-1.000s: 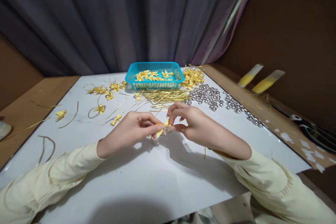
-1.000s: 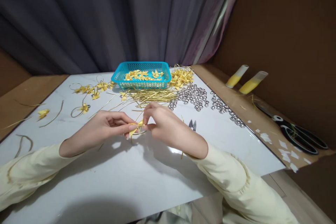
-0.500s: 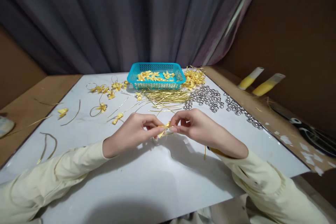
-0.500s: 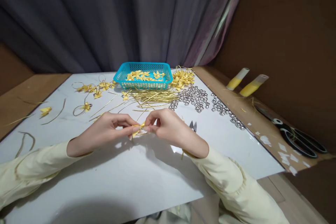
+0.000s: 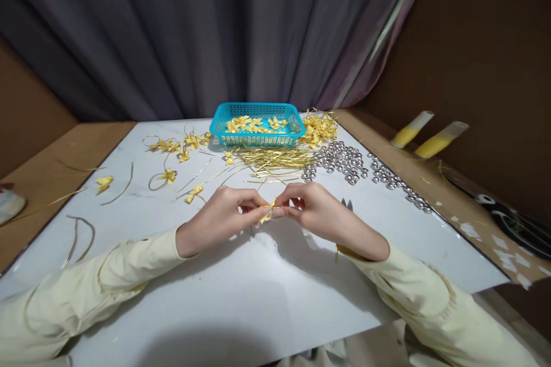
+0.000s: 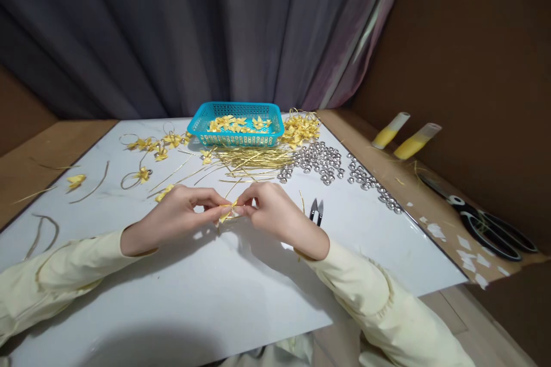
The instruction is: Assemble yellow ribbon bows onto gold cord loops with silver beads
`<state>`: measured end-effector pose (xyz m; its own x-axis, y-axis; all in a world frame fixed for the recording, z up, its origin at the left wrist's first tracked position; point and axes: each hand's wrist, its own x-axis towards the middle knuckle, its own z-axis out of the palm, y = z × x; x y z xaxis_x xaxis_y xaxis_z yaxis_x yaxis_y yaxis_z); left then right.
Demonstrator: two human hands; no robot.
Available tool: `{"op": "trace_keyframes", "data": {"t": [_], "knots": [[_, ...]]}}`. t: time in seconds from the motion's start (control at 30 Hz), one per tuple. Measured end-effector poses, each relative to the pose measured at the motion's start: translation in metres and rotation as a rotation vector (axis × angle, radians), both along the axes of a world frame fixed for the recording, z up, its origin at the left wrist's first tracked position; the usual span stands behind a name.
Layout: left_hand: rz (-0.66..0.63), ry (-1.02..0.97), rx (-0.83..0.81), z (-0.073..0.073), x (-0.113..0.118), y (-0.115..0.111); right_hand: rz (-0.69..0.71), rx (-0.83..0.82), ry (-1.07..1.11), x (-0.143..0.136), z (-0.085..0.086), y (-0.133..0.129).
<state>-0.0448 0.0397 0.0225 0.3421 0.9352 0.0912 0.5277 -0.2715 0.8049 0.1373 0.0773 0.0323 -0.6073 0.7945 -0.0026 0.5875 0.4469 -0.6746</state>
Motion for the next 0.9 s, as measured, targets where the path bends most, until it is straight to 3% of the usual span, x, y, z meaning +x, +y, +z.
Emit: {"op": "trace_keyframes", "data": {"t": [0.57,0.73,0.9], "knots": [[-0.031,0.079,0.063,-0.003,-0.002,0.000,0.065,0.120,0.166,-0.001,-0.014,-0.005],[-0.015,0.040,-0.008,-0.002,-0.001,0.003,0.061,0.166,0.178,-0.001,-0.017,-0.004],[-0.014,-0.054,-0.184,0.004,0.001,0.005,0.057,0.197,0.143,-0.001,-0.015,-0.004]]}}
